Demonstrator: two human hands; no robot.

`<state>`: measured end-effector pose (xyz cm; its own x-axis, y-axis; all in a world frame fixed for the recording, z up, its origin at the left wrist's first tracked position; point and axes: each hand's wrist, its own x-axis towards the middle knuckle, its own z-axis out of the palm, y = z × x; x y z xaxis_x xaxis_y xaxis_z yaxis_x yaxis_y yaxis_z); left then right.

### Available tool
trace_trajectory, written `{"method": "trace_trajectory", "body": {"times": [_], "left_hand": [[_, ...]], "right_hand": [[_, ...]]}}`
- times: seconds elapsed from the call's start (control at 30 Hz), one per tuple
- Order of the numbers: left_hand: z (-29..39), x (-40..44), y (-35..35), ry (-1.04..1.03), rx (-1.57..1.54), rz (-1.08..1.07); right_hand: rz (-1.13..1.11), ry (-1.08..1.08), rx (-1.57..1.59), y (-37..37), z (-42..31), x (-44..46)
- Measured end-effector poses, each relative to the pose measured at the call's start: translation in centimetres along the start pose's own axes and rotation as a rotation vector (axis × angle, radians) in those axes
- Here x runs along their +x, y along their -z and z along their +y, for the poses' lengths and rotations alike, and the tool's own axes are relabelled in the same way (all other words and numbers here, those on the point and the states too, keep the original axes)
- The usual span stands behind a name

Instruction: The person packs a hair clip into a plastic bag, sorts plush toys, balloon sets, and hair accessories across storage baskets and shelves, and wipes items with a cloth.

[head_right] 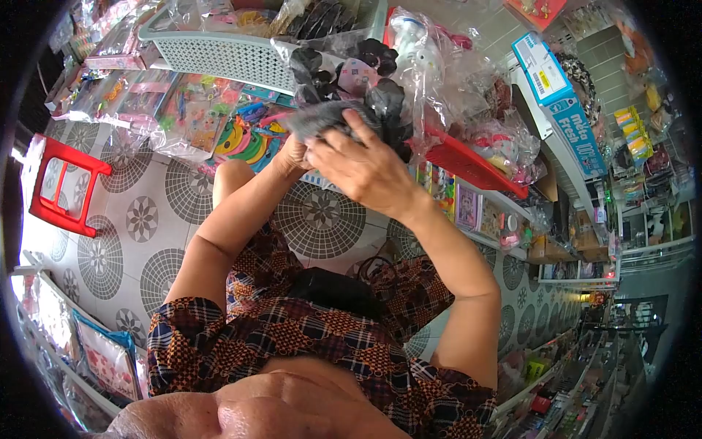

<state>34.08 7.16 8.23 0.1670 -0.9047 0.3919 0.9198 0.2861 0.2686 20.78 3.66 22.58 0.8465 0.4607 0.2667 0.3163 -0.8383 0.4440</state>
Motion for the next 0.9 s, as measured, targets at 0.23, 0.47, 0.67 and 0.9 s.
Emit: {"method": "trace_trajectory", "body": {"times": [0.23, 0.47, 0.67, 0.9], "left_hand": [[2.8, -0.2, -2.9, 0.022, 0.101, 0.014], [2.3, -0.2, -2.6, -0.021, 0.022, -0.062], [2.0, 0.1, -2.3, -0.032, 0.193, 0.060], [3.0, -0.8, 4.2, -0.034, 0.107, -0.104]], "right_hand": [[0.096, -0.369, -0.002, 4.6, 6.0, -3.9], [0.339, -0.304, 0.129, 6.3, 3.4, -0.2], [0.071, -0.093, 0.055, 2.4, 2.7, -1.9], [0.556, -0.935, 0.530, 6.3, 6.3, -7.5]]}}
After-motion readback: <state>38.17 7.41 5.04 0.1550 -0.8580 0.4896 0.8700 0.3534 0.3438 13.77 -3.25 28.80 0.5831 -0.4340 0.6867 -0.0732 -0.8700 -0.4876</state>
